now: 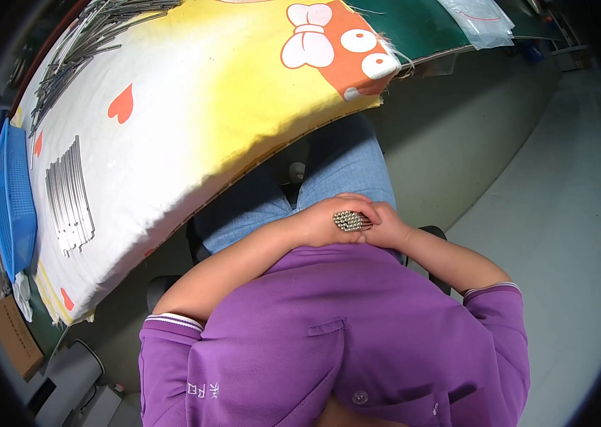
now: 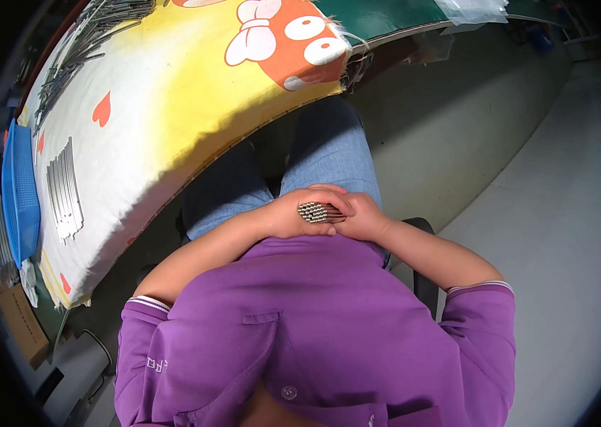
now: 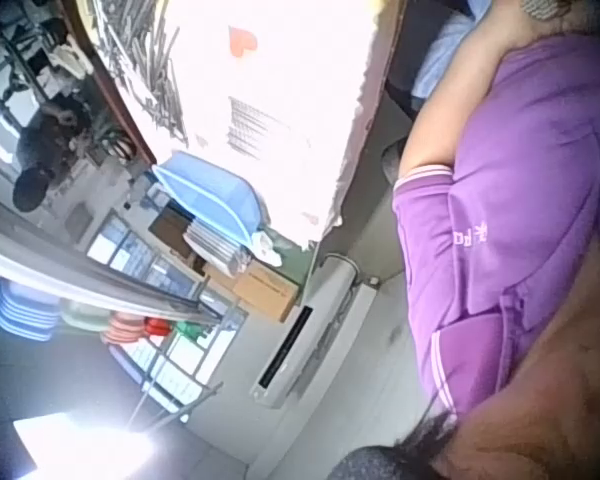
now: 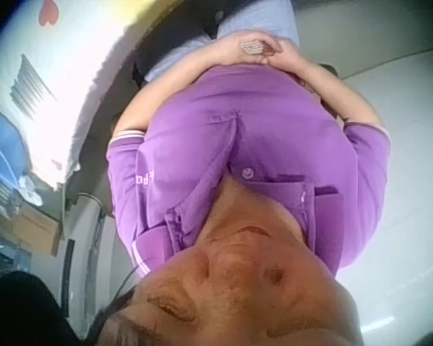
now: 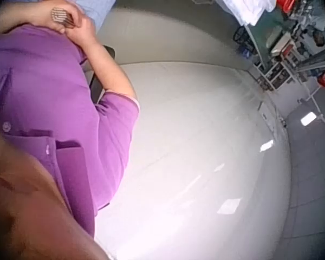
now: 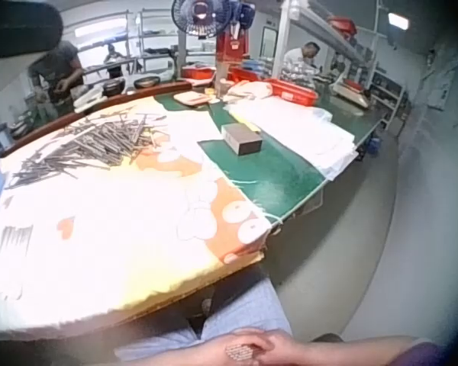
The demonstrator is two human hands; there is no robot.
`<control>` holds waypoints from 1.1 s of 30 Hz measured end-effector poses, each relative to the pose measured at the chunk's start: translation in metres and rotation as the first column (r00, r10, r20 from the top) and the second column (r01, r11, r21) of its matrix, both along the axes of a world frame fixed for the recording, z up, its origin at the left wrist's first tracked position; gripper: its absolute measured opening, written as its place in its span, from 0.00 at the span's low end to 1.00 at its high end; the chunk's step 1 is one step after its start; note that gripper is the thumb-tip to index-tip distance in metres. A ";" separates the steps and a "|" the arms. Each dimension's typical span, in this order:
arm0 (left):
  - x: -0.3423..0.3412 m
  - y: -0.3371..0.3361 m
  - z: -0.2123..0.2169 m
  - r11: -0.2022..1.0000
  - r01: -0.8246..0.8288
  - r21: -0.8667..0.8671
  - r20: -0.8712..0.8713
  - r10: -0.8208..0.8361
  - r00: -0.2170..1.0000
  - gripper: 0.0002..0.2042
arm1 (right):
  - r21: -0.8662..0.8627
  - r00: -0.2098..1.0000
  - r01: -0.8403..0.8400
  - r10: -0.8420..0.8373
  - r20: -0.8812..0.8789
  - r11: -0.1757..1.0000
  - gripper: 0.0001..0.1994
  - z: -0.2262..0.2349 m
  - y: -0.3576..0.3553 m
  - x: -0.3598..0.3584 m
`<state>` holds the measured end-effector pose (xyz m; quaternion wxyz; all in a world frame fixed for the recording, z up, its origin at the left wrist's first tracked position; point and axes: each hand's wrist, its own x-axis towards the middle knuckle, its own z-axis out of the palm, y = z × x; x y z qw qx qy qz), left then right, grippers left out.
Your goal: Sorting and packing metal rods into plastic bags at a workstation.
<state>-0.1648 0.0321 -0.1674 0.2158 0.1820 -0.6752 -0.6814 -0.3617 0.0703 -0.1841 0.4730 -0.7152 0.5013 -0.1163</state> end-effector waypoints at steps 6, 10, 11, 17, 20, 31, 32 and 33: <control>-0.003 0.000 0.003 0.999 -0.005 -0.033 0.035 0.006 0.999 0.18 | 0.042 0.999 0.015 -0.016 0.033 0.999 0.12 0.001 0.000 -0.001; -0.004 0.002 -0.001 0.998 -0.010 -0.066 0.014 0.011 1.000 0.18 | 0.051 0.996 0.034 -0.038 0.080 0.998 0.12 0.001 0.001 0.000; -0.004 0.002 -0.001 0.997 -0.013 -0.072 0.000 0.013 1.000 0.18 | 0.051 0.996 0.036 -0.040 0.080 0.998 0.12 0.000 0.001 -0.001; -0.003 0.006 -0.001 0.998 -0.008 -0.063 0.006 0.009 1.000 0.18 | -0.024 0.999 -0.024 0.025 0.030 0.999 0.13 -0.002 0.003 -0.002; -0.004 0.006 -0.001 0.997 -0.001 -0.073 0.010 0.002 1.000 0.17 | -0.047 0.999 0.002 0.000 0.043 0.999 0.13 -0.003 0.004 -0.002; 0.006 -0.004 0.016 0.998 -0.040 -0.037 -0.004 0.040 0.999 0.15 | 0.169 0.992 -0.058 0.038 0.119 0.984 0.15 0.035 -0.013 0.013; 0.006 -0.007 0.024 0.998 -0.056 -0.008 -0.046 0.055 0.997 0.14 | 0.135 0.991 -0.057 0.040 0.131 0.989 0.15 0.040 -0.017 0.015; 0.008 -0.011 0.038 0.998 -0.065 0.018 -0.084 0.066 0.994 0.13 | 0.071 0.970 -0.118 0.100 0.221 0.990 0.15 0.044 -0.020 0.019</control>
